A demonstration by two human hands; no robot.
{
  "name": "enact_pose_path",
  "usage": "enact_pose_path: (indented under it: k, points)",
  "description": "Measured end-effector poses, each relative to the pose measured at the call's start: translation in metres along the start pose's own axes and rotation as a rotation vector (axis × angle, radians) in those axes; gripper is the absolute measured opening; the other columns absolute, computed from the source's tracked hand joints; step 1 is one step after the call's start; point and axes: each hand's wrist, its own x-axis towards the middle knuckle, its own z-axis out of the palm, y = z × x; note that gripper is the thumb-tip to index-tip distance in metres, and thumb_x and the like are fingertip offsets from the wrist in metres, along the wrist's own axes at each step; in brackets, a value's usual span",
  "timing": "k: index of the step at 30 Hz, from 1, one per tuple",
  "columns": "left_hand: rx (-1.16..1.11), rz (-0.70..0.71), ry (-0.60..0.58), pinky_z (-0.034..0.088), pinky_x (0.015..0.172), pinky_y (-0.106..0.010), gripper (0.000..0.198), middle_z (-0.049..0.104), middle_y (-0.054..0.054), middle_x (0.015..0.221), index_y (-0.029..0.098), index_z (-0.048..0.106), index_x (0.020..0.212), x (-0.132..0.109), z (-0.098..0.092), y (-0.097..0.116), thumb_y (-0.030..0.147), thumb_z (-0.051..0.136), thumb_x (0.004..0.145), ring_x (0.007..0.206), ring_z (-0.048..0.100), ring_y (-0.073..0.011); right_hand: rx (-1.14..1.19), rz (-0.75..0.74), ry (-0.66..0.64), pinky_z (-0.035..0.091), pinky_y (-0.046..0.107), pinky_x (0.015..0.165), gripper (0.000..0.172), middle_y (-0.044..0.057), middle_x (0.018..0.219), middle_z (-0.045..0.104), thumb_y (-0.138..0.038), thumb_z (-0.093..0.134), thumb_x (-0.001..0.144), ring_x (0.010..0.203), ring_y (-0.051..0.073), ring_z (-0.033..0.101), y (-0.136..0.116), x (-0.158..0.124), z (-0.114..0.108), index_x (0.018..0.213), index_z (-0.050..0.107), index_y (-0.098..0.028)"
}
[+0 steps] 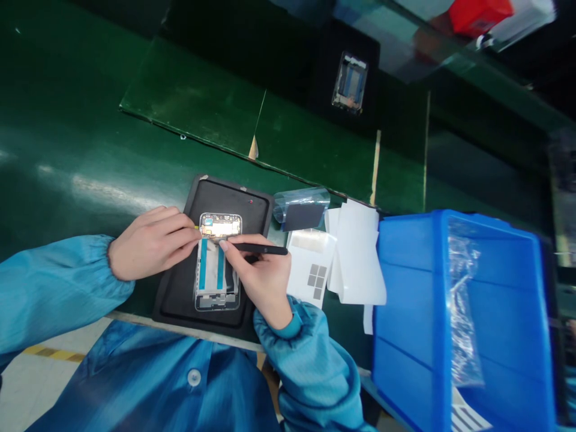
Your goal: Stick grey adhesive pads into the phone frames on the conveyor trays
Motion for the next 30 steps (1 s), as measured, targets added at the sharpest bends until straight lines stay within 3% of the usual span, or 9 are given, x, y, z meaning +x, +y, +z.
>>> enact_pose_path:
  k: [21, 30]
  points:
    - [-0.015, 0.038, 0.009, 0.043, 0.071, -0.034, 0.020, 0.066, -0.006, 0.092, 0.017, 0.069, 0.097, -0.0007, -0.0008, 0.0000, 0.025, 0.051, 0.098, 0.083, 0.056, -0.0196, -0.032, -0.031, -0.012, 0.059, 0.028, 0.056, 0.010, 0.003, 0.077, 0.076, -0.031, 0.082, 0.077, 0.062, 0.017, 0.069, 0.0038, -0.0011, 0.0002, 0.081, 0.077, -0.023]
    - [0.038, 0.097, -0.099, 0.043, 0.077, -0.037, 0.022, 0.065, -0.009, 0.111, 0.020, 0.068, 0.111, 0.0012, -0.0064, 0.0024, 0.030, 0.054, 0.098, 0.100, 0.056, -0.0249, -0.036, -0.042, -0.034, 0.061, 0.029, 0.061, 0.010, 0.003, 0.080, 0.076, -0.030, 0.080, 0.079, 0.067, 0.018, 0.071, 0.0058, -0.0020, -0.0031, 0.084, 0.076, -0.023]
